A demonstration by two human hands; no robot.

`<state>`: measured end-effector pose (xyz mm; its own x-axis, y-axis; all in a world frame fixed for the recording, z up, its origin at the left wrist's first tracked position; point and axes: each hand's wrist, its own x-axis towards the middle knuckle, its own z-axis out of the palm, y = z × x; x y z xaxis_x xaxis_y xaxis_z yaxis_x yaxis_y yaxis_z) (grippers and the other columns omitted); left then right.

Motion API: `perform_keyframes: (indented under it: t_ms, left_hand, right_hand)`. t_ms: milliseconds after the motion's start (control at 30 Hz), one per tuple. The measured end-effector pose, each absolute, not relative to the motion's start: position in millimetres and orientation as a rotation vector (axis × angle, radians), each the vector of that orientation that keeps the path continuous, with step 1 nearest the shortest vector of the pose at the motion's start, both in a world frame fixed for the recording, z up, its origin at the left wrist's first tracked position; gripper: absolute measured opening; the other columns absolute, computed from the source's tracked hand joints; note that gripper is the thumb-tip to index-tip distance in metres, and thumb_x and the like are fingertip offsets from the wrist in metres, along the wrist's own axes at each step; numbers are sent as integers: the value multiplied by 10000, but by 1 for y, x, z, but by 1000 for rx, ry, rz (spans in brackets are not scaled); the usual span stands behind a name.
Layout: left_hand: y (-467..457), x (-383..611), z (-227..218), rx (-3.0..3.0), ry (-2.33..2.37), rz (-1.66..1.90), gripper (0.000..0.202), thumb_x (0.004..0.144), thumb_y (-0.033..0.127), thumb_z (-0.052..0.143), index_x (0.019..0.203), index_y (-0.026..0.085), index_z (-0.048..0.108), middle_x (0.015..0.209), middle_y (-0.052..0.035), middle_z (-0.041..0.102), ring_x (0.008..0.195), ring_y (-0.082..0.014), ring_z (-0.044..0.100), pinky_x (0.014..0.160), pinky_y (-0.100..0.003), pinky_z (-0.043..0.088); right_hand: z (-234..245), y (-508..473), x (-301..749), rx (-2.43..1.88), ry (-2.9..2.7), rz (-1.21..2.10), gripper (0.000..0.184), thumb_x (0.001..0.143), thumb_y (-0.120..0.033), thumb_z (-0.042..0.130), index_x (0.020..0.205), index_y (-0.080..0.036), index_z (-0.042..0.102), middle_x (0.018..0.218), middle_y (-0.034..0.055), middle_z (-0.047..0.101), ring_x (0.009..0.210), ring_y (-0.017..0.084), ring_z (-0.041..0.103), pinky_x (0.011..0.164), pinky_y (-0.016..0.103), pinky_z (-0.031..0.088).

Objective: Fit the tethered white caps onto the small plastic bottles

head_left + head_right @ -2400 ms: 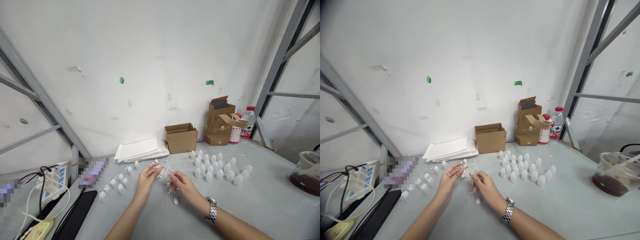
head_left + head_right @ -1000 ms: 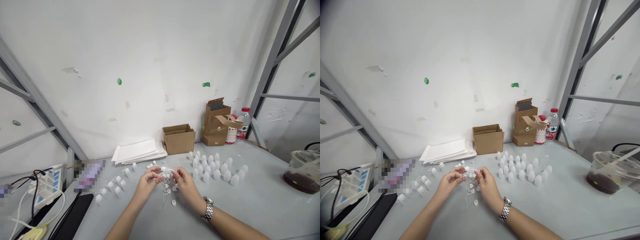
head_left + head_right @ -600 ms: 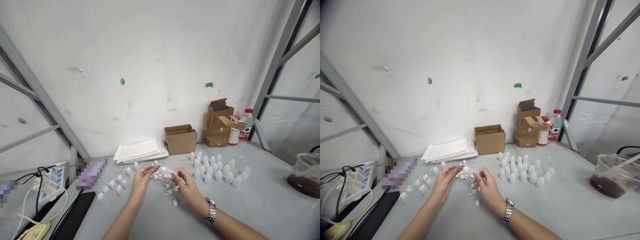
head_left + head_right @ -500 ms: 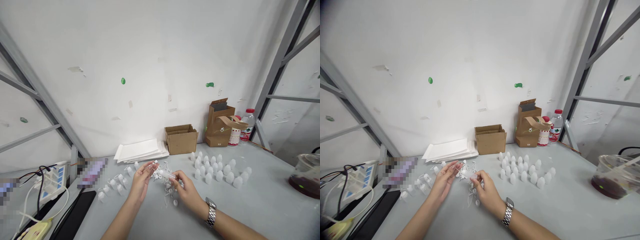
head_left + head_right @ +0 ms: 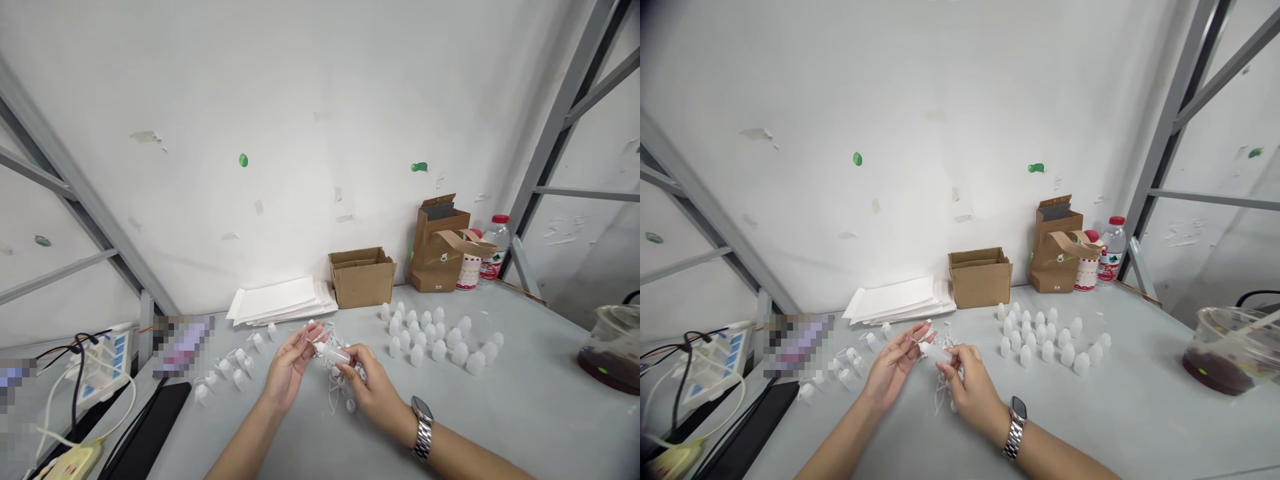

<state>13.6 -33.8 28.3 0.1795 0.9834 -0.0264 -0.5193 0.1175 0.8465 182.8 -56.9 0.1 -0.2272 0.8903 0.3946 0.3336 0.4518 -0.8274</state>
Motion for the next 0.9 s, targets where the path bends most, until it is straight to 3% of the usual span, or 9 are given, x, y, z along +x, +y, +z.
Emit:
perform_keyframes:
  t_ms: [733, 900]
  left_hand:
    - [-33, 14, 26, 796, 737, 1258, 222, 735, 237, 585, 925, 138, 643, 1084, -107, 640, 1027, -244, 567, 935, -351, 366]
    - [-33, 14, 24, 816, 774, 1273, 237, 709, 252, 612, 910, 129, 646, 1076, -121, 642, 1014, -260, 573, 937, -371, 359]
  right_hand:
    - [5, -59, 182, -1080, -1816, 753, 156, 863, -339, 409, 836, -208, 489, 765, 44, 553, 817, 207, 489, 728, 321, 399]
    - [6, -59, 182, -1098, -1883, 622, 149, 863, -325, 415, 783, -212, 469, 701, 36, 558, 765, 206, 488, 742, 352, 380]
